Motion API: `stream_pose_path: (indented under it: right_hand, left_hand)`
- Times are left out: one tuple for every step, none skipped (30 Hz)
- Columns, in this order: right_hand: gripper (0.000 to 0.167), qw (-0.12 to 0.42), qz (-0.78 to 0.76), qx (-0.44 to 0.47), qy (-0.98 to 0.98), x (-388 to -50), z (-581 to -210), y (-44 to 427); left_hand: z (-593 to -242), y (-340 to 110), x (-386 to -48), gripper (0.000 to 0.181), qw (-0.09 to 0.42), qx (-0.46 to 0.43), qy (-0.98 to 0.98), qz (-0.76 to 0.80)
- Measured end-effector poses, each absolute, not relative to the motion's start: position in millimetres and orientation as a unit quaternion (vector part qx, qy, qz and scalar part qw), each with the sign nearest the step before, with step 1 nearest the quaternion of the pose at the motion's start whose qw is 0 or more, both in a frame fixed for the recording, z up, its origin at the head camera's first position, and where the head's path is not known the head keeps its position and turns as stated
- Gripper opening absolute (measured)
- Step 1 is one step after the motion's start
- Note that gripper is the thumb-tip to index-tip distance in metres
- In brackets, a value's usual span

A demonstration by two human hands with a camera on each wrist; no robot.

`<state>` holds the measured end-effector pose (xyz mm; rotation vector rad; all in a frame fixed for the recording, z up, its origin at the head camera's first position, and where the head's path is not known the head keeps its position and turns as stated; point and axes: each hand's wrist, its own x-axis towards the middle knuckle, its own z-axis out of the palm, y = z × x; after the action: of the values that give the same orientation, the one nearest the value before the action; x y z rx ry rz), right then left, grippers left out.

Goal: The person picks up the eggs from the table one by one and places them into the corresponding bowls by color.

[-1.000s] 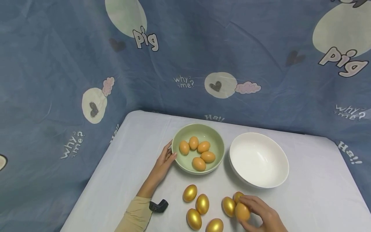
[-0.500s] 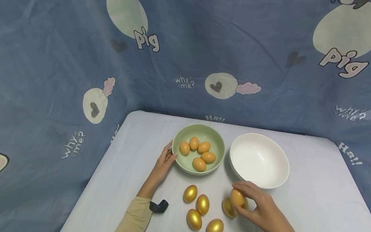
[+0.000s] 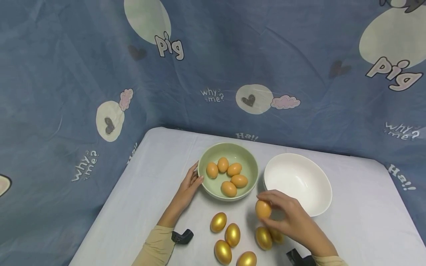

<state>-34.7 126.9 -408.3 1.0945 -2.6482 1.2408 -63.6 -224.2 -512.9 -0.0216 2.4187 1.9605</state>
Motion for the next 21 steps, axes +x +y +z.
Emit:
stream_pose_path:
  right_hand:
    - [0.06,0.005,0.396,0.352,-0.848,-38,-407,125]
    - [0.059,0.001,0.394,0.354,-0.848,-40,-406,123]
    - [0.059,-0.001,0.394,0.359,-0.846,-43,-405,122]
    - [0.058,-0.004,0.394,0.363,-0.845,-46,-405,120]
    - [0.058,-0.007,0.394,0.365,-0.844,-49,-405,118]
    - [0.057,-0.01,0.395,0.366,-0.842,-52,-404,116]
    - [0.056,-0.014,0.398,0.367,-0.841,-55,-404,115]
    - [0.055,-0.018,0.399,0.365,-0.841,-57,-404,113]
    - [0.055,-0.021,0.399,0.363,-0.842,-60,-403,111]
    - [0.054,-0.025,0.4,0.36,-0.842,-63,-402,110]
    - [0.053,-0.027,0.399,0.357,-0.844,-65,-402,109]
    - [0.053,-0.029,0.4,0.356,-0.844,-68,-402,108]
    - [0.052,-0.031,0.399,0.355,-0.845,-71,-401,107]
    - [0.052,-0.033,0.399,0.354,-0.845,-74,-401,106]
    - [0.051,-0.034,0.399,0.355,-0.845,-77,-401,105]
    - [0.051,-0.037,0.399,0.355,-0.844,-81,-401,104]
    - [0.05,-0.04,0.398,0.354,-0.845,-84,-401,102]
    - [0.05,-0.044,0.399,0.354,-0.844,-88,-400,101]
    - [0.05,-0.051,0.401,0.351,-0.845,-91,-399,100]
    - [0.05,-0.055,0.402,0.35,-0.845,-94,-398,98]
    - [0.05,-0.061,0.403,0.348,-0.844,-97,-397,96]
  left_hand:
    - [-513,-224,-64,0.063,0.014,-0.007,0.777,0.629]
    - [-513,-224,-64,0.063,0.014,-0.008,0.777,0.629]
    - [-513,-224,-64,0.063,0.014,-0.008,0.778,0.628]
    - [-513,-224,-64,0.063,0.014,-0.008,0.778,0.628]
    - [-513,-224,-63,0.063,0.014,-0.008,0.778,0.628]
    - [-513,-224,-63,0.063,0.015,-0.008,0.778,0.628]
    - [-513,-224,-63,0.063,0.015,-0.009,0.778,0.628]
    - [-513,-224,-63,0.063,0.015,-0.009,0.778,0.628]
    - [-513,-224,-63,0.063,0.016,-0.01,0.778,0.628]
    - [-514,-224,-63,0.063,0.016,-0.011,0.778,0.628]
    - [-514,-224,-63,0.063,0.017,-0.011,0.777,0.629]
    - [-514,-224,-64,0.063,0.017,-0.012,0.777,0.629]
    - [-514,-224,-64,0.063,0.018,-0.012,0.777,0.629]
    - [-515,-224,-64,0.063,0.017,-0.011,0.777,0.629]
    - [-515,-224,-64,0.063,0.017,-0.011,0.777,0.629]
    - [-515,-224,-64,0.063,0.016,-0.01,0.777,0.629]
    - [-515,-224,-64,0.063,0.016,-0.011,0.777,0.63]
    - [-515,-224,-64,0.062,0.016,-0.01,0.777,0.629]
    - [-515,-224,-64,0.062,0.016,-0.011,0.777,0.629]
    - [-515,-224,-64,0.062,0.016,-0.01,0.777,0.629]
    - [-515,-224,-64,0.062,0.017,-0.011,0.777,0.629]
